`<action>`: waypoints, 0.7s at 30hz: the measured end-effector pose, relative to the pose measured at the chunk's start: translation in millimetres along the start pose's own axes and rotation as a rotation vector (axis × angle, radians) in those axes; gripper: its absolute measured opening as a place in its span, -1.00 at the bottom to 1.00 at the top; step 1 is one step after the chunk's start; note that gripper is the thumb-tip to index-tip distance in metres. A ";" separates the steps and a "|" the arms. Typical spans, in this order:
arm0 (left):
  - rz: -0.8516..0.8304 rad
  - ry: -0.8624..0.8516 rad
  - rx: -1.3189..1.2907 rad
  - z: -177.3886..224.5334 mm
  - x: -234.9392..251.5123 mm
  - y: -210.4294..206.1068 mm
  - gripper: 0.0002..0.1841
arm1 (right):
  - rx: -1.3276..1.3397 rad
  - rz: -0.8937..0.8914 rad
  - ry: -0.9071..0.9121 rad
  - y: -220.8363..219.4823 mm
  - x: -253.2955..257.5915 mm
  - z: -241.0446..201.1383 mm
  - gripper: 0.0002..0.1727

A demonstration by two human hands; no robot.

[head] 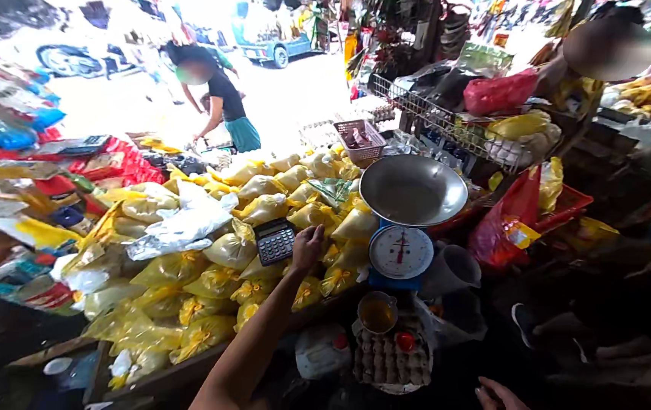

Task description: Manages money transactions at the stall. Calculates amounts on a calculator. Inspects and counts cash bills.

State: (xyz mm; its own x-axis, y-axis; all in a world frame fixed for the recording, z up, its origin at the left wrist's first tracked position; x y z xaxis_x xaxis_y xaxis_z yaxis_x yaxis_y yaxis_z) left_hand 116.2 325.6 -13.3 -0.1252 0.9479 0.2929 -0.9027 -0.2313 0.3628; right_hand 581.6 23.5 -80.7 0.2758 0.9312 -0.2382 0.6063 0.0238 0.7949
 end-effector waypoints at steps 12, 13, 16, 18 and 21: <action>0.021 0.132 0.173 -75.1 -212.4 46.6 -0.56 | -0.124 -0.152 0.262 -59.1 43.7 -71.4 -0.42; 0.047 0.132 0.190 -80.0 -221.8 51.3 -0.58 | -0.101 -0.161 0.283 -69.5 42.4 -78.6 -0.42; 0.098 0.099 0.201 -88.2 -221.8 73.9 -0.63 | -0.051 -0.179 0.354 -97.2 39.1 -104.6 -0.41; 0.190 0.057 0.238 -93.0 -203.5 86.6 -0.47 | -0.035 -0.169 0.433 -116.5 41.7 -125.5 -0.38; 0.277 0.086 0.254 -96.8 -160.0 99.0 -0.26 | -0.007 -0.165 0.562 -144.9 52.0 -169.2 -0.48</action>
State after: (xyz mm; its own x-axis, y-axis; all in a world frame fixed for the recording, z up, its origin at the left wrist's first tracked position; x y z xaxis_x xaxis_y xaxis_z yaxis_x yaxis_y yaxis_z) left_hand 7.0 172.2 -109.9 -0.3939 0.8541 0.3396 -0.7005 -0.5181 0.4907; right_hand 381.9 130.0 -113.9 -0.2614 0.9648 -0.0282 0.6019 0.1858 0.7767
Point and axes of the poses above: each hand's wrist, its own x-axis towards the middle knuckle, its own y-axis out of the back of the hand, z = x × y, the point moved 1 cm from there along x, towards the middle knuckle, and after that the axes turned 6 degrees about -y, right-handed, at the moved point
